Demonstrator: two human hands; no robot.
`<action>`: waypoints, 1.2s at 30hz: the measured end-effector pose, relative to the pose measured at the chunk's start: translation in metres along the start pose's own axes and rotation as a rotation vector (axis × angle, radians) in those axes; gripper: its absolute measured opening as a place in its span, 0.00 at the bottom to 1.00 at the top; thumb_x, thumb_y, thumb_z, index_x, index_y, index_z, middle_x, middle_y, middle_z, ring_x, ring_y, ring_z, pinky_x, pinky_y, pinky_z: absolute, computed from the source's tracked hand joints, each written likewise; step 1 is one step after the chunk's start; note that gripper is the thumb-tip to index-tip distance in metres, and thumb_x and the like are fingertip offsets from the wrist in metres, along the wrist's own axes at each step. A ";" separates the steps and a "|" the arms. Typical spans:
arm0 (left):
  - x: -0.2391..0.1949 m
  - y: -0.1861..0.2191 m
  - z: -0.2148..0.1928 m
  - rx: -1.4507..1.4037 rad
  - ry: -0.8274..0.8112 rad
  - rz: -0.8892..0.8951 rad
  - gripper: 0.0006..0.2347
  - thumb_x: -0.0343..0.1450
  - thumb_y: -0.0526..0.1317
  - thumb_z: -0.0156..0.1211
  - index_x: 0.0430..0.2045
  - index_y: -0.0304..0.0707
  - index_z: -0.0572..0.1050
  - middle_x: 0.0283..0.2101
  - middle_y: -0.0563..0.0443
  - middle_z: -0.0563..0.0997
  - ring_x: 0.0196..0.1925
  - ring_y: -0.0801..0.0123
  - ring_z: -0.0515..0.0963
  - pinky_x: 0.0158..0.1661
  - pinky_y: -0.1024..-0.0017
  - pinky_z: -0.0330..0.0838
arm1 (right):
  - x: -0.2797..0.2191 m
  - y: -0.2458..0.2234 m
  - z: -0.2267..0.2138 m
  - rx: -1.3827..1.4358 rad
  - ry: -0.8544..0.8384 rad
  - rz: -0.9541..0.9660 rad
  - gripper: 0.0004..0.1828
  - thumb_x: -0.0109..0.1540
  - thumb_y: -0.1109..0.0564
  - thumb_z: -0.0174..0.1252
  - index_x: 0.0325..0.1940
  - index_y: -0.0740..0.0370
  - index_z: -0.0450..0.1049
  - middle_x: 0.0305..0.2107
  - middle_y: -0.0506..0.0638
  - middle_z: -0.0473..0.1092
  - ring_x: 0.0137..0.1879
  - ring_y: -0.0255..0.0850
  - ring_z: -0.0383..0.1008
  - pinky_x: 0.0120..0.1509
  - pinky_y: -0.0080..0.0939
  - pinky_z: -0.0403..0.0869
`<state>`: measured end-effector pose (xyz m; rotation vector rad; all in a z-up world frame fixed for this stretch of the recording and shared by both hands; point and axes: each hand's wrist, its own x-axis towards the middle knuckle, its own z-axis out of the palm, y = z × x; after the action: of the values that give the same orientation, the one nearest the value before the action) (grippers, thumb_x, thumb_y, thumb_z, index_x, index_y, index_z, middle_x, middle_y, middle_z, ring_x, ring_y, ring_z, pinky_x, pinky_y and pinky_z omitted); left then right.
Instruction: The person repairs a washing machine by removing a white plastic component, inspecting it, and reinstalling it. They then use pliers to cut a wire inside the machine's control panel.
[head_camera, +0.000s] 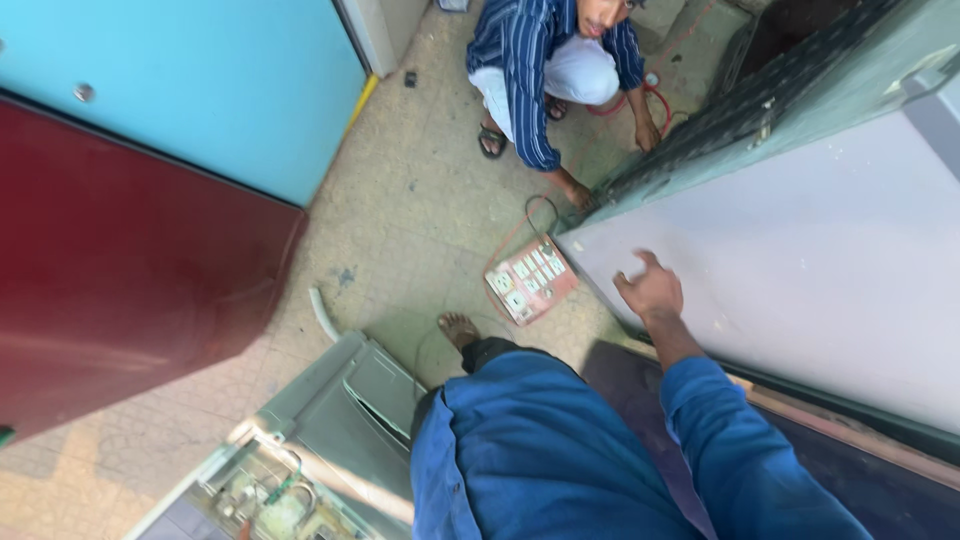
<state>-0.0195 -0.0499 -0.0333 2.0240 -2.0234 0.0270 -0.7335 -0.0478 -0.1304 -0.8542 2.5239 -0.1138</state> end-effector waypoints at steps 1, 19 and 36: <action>-0.011 -0.004 -0.010 0.010 -0.023 -0.006 0.15 0.82 0.46 0.51 0.50 0.34 0.81 0.69 0.26 0.62 0.74 0.30 0.60 0.74 0.41 0.55 | -0.003 0.005 0.003 -0.207 0.065 -0.216 0.34 0.60 0.44 0.72 0.68 0.42 0.66 0.35 0.51 0.82 0.41 0.46 0.80 0.46 0.47 0.78; -0.005 -0.021 -0.021 0.035 -0.031 -0.017 0.16 0.83 0.47 0.49 0.51 0.35 0.80 0.70 0.25 0.62 0.75 0.30 0.59 0.74 0.40 0.55 | -0.060 -0.062 0.000 -0.154 -0.465 -0.415 0.58 0.55 0.48 0.66 0.81 0.43 0.37 0.78 0.48 0.38 0.74 0.59 0.58 0.75 0.52 0.64; -0.017 -0.018 -0.013 0.022 -0.073 -0.046 0.16 0.83 0.47 0.48 0.52 0.35 0.80 0.70 0.24 0.61 0.76 0.29 0.58 0.74 0.39 0.54 | 0.044 -0.036 0.025 0.264 -0.672 -0.281 0.17 0.62 0.54 0.63 0.55 0.56 0.79 0.48 0.51 0.81 0.54 0.40 0.80 0.62 0.41 0.76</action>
<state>0.0006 -0.0314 -0.0279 2.1139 -2.0270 -0.0345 -0.7323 -0.1009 -0.1626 -0.9398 1.7171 -0.2061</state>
